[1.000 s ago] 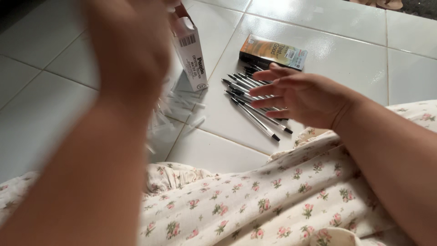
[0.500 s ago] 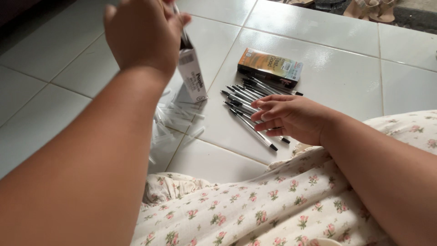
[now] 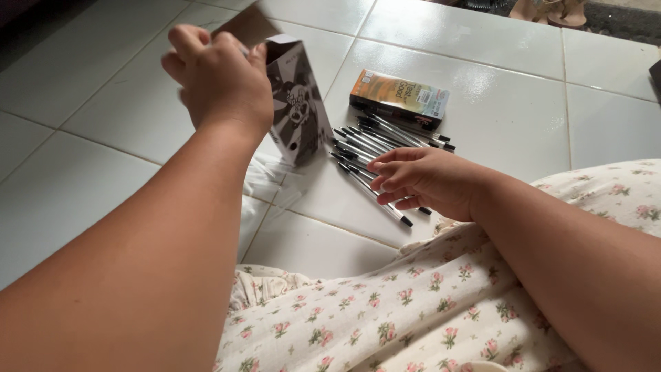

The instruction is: The person assembles multiple pens by inserting ink cartridges into clear barrels and attaching caps. The person repeatedly picks up a barrel, inserts a cartridge, and places the cap on the finished pen, stacking them on the floor.

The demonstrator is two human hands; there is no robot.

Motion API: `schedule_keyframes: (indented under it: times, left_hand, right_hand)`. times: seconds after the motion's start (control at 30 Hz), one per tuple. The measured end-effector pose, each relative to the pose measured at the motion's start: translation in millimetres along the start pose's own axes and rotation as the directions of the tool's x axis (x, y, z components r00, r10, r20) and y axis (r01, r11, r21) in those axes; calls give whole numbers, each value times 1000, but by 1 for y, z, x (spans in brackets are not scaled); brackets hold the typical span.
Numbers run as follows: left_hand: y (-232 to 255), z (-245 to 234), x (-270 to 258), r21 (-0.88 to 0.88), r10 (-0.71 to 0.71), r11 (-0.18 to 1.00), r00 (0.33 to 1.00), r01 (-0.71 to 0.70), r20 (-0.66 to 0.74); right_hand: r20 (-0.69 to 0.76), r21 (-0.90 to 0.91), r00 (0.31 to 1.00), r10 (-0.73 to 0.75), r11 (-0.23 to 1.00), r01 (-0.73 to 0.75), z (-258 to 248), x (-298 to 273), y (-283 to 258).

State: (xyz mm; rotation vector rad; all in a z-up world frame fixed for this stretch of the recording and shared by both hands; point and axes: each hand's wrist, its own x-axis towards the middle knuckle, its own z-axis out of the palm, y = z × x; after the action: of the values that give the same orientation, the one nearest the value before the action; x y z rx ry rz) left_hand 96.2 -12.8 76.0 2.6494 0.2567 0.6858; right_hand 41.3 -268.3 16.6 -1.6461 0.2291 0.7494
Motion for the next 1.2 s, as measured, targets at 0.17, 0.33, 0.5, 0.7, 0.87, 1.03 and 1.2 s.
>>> schedule_keyframes:
  times: [0.17,0.33,0.5,0.7,0.87,1.03,1.2]
  left_hand:
    - [0,-6,-5,-84,-72,993,980,89,187]
    - [6,-9,-6,-102,-47,992,977,69,208]
    - [-9,-2,-7,-190,77,979,997,-78,-17]
    - [-66,13,-39,-258,-105,961,994,96,-18]
    - [-84,25,-83,-18,-187,975,861,221,473]
    - [-60,53,-78,-2,-84,996,890,95,448]
    - [-14,90,-15,133,-334,942,843,307,421]
  right_hand:
    - [1,-57,1000,15,998,-15,7,-1,-2]
    - [-10,-123,1000,21,992,-22,6,-2,0]
    - [-44,-226,997,-56,973,45,11,0,0]
    - [-290,-548,935,-202,836,11,21,3,6]
    - [-224,-762,963,-152,644,-76,32,5,11]
    - [-208,-830,965,-157,551,-89,35,4,15]
    - [-240,-845,953,-186,524,-111,41,-3,12]
